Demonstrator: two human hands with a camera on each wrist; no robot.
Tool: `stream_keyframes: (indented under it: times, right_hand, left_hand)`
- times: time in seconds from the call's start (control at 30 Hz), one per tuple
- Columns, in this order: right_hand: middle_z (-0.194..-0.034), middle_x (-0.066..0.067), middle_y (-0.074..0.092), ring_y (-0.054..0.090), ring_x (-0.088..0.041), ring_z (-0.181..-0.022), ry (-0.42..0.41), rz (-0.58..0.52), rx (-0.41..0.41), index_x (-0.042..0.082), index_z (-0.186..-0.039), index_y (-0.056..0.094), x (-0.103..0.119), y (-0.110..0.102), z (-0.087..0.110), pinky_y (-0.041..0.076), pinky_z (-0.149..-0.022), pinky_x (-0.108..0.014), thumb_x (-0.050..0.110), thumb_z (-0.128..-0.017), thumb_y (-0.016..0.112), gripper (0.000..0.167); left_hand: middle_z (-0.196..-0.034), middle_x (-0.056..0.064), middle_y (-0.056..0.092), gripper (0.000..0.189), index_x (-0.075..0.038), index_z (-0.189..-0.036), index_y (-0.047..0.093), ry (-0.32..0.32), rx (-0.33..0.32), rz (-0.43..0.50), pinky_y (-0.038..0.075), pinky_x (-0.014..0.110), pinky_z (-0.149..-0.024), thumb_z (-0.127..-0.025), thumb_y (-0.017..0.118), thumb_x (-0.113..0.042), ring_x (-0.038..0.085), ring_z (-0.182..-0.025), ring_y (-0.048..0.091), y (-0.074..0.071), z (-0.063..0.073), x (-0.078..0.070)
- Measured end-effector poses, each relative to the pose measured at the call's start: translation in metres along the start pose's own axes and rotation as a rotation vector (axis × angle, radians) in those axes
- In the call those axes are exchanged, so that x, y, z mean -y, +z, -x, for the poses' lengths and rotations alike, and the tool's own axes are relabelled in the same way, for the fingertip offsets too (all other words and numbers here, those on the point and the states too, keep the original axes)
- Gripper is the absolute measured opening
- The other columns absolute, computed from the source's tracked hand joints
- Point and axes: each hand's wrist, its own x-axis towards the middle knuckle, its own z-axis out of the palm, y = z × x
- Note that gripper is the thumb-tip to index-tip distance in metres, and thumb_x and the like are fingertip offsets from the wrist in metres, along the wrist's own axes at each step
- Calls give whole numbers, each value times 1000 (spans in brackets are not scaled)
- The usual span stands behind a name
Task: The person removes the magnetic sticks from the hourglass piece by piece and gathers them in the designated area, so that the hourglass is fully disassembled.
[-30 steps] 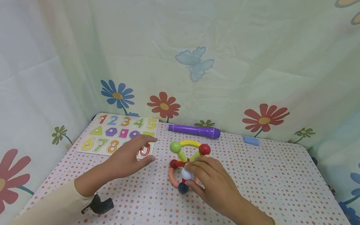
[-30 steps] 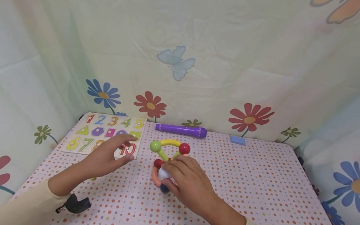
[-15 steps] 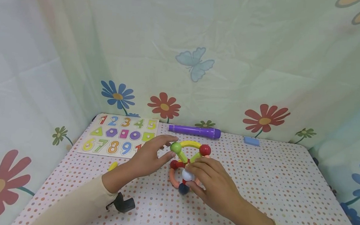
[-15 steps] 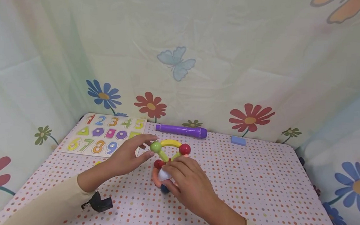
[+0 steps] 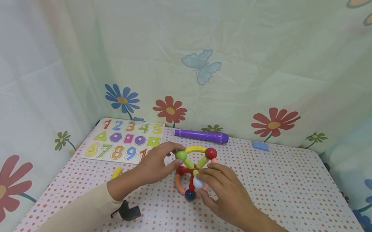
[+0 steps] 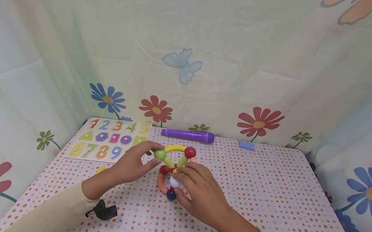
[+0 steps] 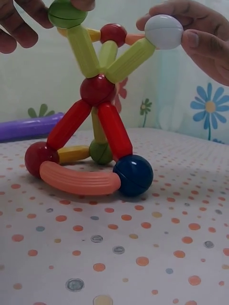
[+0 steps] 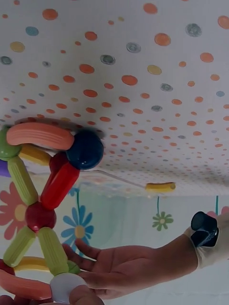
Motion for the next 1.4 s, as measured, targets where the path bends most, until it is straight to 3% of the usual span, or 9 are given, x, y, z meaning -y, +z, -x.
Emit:
stream_keyframes:
  times: [0.2, 0.4, 0.63, 0.87, 0.97, 1.17, 1.4]
  right_hand:
    - [-130, -4, 65, 50, -29, -128, 62, 9, 43, 12, -121, 69, -6, -5, 9, 36, -109, -40, 26, -85, 76, 39]
    - [-131, -3, 62, 48, -29, -127, 104, 57, 40, 15, -118, 69, -11, -9, 14, 36, -107, -37, 18, -73, 83, 47]
    - [-125, -4, 62, 52, -29, -118, 138, 80, 27, 12, -117, 70, -19, -14, 17, 49, -95, -45, 8, -73, 81, 46]
    - [-119, -7, 59, 58, -25, -108, 195, 97, 41, 8, -121, 67, -30, -15, 22, 59, -77, -39, 3, -75, 82, 49]
    - [-120, -9, 60, 62, -25, -105, 239, 116, 52, 9, -124, 66, -31, -14, 22, 60, -72, -36, 3, -77, 82, 50]
    - [-125, -11, 64, 66, -28, -106, 382, 81, 67, 10, -130, 62, -31, -12, 18, 61, -74, -40, 3, -85, 80, 49]
    - [-109, -7, 70, 68, -22, -97, 493, -12, 83, 5, -134, 60, -33, -9, 13, 59, -75, -39, 7, -92, 75, 45]
  left_hand:
    - [-123, -9, 62, 42, -20, -133, 63, 5, 12, -7, 54, 38, -96, -93, 77, -19, 7, -110, 58, -1, 6, -2]
    - [-125, -10, 62, 41, -20, -131, 63, 15, 13, -32, 52, 33, -98, -93, 79, -23, 7, -114, 58, -3, 12, -5]
    - [-122, -10, 62, 42, -21, -129, 63, -7, 11, -77, 52, 34, -96, -92, 80, -28, 15, -113, 61, -2, 17, -5]
    - [-119, -11, 63, 41, -20, -127, 63, -14, -2, -96, 53, 33, -94, -91, 81, -28, 8, -110, 59, -3, 21, -5]
    - [-118, -10, 62, 42, -20, -127, 63, -37, 3, -100, 53, 34, -95, -91, 81, -29, 11, -111, 60, -4, 23, -6]
    - [-118, -12, 61, 42, -22, -127, 61, -90, 21, -100, 53, 34, -95, -91, 80, -31, 9, -111, 57, -2, 29, -5]
    - [-118, -12, 62, 43, -21, -127, 61, -89, 42, -99, 53, 35, -96, -90, 81, -31, 8, -112, 58, 1, 36, -6]
